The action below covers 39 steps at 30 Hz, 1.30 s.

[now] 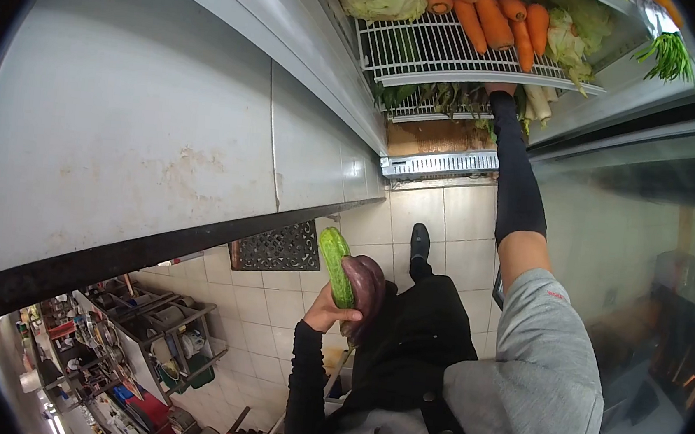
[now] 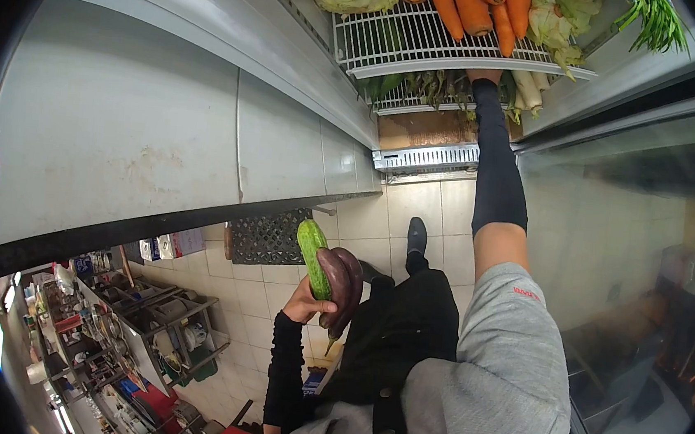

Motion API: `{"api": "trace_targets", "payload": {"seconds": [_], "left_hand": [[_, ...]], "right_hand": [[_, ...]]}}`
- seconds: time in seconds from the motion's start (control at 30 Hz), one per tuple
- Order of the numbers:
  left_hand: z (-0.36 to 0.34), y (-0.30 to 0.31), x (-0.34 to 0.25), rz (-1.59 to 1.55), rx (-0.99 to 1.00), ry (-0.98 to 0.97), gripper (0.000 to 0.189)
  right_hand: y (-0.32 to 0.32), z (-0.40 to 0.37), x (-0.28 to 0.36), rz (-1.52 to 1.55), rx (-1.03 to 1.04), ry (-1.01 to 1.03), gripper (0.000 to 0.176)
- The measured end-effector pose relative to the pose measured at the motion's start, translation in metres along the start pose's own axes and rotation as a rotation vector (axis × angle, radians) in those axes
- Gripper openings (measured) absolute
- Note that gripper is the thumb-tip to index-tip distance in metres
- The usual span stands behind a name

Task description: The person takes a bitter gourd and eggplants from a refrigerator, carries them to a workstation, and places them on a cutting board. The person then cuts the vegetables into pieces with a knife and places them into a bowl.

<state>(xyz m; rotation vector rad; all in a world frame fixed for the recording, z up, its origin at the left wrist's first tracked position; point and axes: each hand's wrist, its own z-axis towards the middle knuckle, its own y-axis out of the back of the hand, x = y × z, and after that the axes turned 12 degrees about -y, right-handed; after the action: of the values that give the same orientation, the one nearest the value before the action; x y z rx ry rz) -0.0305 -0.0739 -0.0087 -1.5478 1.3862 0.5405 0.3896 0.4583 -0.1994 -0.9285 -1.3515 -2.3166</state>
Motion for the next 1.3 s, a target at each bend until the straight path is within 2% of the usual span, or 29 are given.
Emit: {"api": "trace_targets", "payload": {"seconds": [0.07, 0.1, 0.2, 0.23, 0.33, 0.4, 0.5, 0.53, 0.63, 0.73, 0.83, 0.9, 0.97, 1.03, 1.07, 1.2, 1.23, 1.3], "left_hand": [[0.002, 0.000, 0.001, 0.046, -0.001, -0.037, 0.095], [0.001, 0.000, 0.003, 0.069, -0.004, -0.053, 0.094], [-0.002, 0.001, 0.004, 0.006, 0.010, 0.011, 0.094], [-0.001, 0.001, 0.004, 0.016, 0.011, 0.005, 0.093], [-0.001, -0.004, -0.001, 0.028, -0.005, -0.001, 0.096], [-0.001, -0.010, -0.008, 0.014, -0.028, 0.026, 0.106], [-0.003, -0.012, -0.010, 0.027, -0.033, 0.012, 0.104], [-0.004, -0.011, -0.010, 0.023, -0.030, 0.005, 0.103], [-0.008, -0.008, -0.006, -0.010, -0.019, -0.010, 0.100], [-0.012, -0.007, -0.010, -0.063, -0.019, -0.034, 0.095], [-0.013, -0.004, -0.012, -0.080, -0.014, -0.091, 0.089], [-0.014, 0.008, -0.003, -0.087, 0.001, -0.135, 0.088], [-0.018, 0.012, 0.000, -0.133, 0.005, -0.163, 0.088], [-0.030, 0.015, 0.003, -0.190, -0.032, -0.204, 0.086], [-0.034, 0.013, 0.000, -0.219, -0.058, -0.236, 0.084], [-0.051, 0.023, 0.008, -0.349, -0.088, -0.337, 0.080], [-0.055, 0.024, 0.007, -0.363, -0.105, -0.379, 0.079], [-0.067, 0.023, 0.006, -0.386, -0.137, -0.457, 0.077]], "right_hand": [[0.008, -0.001, -0.003, -0.022, -0.116, 0.063, 0.047], [0.006, 0.002, -0.013, 0.193, -0.028, -0.090, 0.044], [0.007, 0.011, -0.027, 0.032, 0.101, -0.161, 0.049], [0.007, 0.008, -0.025, 0.166, 0.045, -0.196, 0.051], [-0.016, 0.000, -0.018, 0.829, -0.003, -0.428, 0.049], [-0.040, 0.006, -0.025, 0.615, 0.058, -0.363, 0.052], [-0.063, 0.013, -0.042, 0.292, 0.132, -0.272, 0.057], [-0.025, 0.010, -0.012, -0.059, 0.170, -0.045, 0.059], [-0.023, 0.009, 0.010, 0.076, 0.158, -0.143, 0.059], [-0.008, 0.009, 0.006, -0.072, 0.099, -0.178, 0.054], [0.060, -0.050, 0.054, 1.049, 0.045, -0.672, 0.055], [0.066, -0.088, 0.015, 1.035, 0.162, -0.631, 0.055], [0.129, -0.165, 0.048, 1.198, 0.396, -0.622, 0.056], [0.182, -0.241, 0.081, 1.129, 0.634, -0.794, 0.035], [0.200, -0.277, 0.092, 1.108, 0.785, -0.786, 0.029], [0.306, -0.379, 0.233, 1.042, 1.071, -0.659, 0.044], [0.312, -0.403, 0.243, 0.882, 1.103, -0.588, 0.044], [0.333, -0.432, 0.296, 0.899, 1.202, -0.599, 0.048]]}}
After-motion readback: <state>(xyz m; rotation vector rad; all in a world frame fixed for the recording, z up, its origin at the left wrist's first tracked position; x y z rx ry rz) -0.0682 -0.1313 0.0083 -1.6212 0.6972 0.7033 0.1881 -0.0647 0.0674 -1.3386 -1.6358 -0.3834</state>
